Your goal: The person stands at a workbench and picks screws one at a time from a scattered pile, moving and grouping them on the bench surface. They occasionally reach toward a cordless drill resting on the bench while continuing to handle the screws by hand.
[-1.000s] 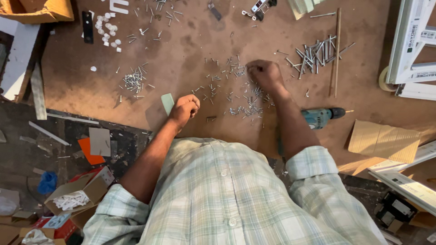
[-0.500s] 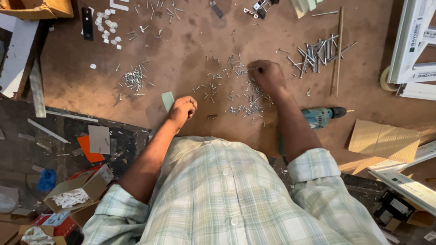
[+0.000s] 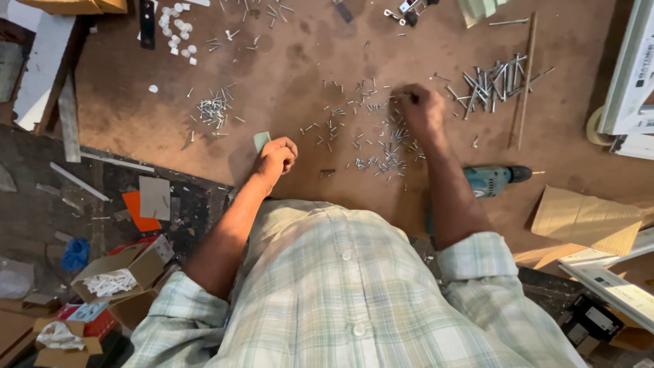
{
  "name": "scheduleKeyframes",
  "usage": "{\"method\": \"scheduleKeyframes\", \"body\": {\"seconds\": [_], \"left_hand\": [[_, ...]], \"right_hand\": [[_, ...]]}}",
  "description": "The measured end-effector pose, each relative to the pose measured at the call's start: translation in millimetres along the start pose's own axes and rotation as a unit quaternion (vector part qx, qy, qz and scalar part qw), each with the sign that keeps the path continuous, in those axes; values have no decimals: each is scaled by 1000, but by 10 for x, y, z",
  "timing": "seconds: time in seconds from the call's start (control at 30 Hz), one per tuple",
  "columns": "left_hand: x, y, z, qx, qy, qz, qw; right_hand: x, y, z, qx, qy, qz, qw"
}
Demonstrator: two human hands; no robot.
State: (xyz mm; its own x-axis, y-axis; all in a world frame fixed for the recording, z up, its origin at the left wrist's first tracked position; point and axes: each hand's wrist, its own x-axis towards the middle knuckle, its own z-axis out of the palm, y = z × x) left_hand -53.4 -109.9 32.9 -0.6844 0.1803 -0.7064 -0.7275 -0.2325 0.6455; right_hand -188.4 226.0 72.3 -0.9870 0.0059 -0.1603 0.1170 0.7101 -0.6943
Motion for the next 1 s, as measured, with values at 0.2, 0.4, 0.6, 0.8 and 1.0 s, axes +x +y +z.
{"method": "scheduleKeyframes", "body": {"seconds": [0.2, 0.4, 0.6, 0.8, 1.0], "left_hand": [[15, 67, -3, 10, 16, -3, 1000], [101, 32, 26, 82, 50, 53, 994], [83, -64, 22, 178, 125, 91, 972], [-16, -124, 25, 209, 174, 123, 954], [-113, -186, 38, 190, 156, 77, 966]], "right_hand": [[-335, 249, -109, 74, -29, 75, 994], [-602, 572, -106, 309, -39, 138, 940], [-1106, 590, -229, 314, -89, 228, 917], [-1439, 512, -258, 273, -81, 248, 926], [-1687, 599, -225, 290, -60, 237, 925]]}}
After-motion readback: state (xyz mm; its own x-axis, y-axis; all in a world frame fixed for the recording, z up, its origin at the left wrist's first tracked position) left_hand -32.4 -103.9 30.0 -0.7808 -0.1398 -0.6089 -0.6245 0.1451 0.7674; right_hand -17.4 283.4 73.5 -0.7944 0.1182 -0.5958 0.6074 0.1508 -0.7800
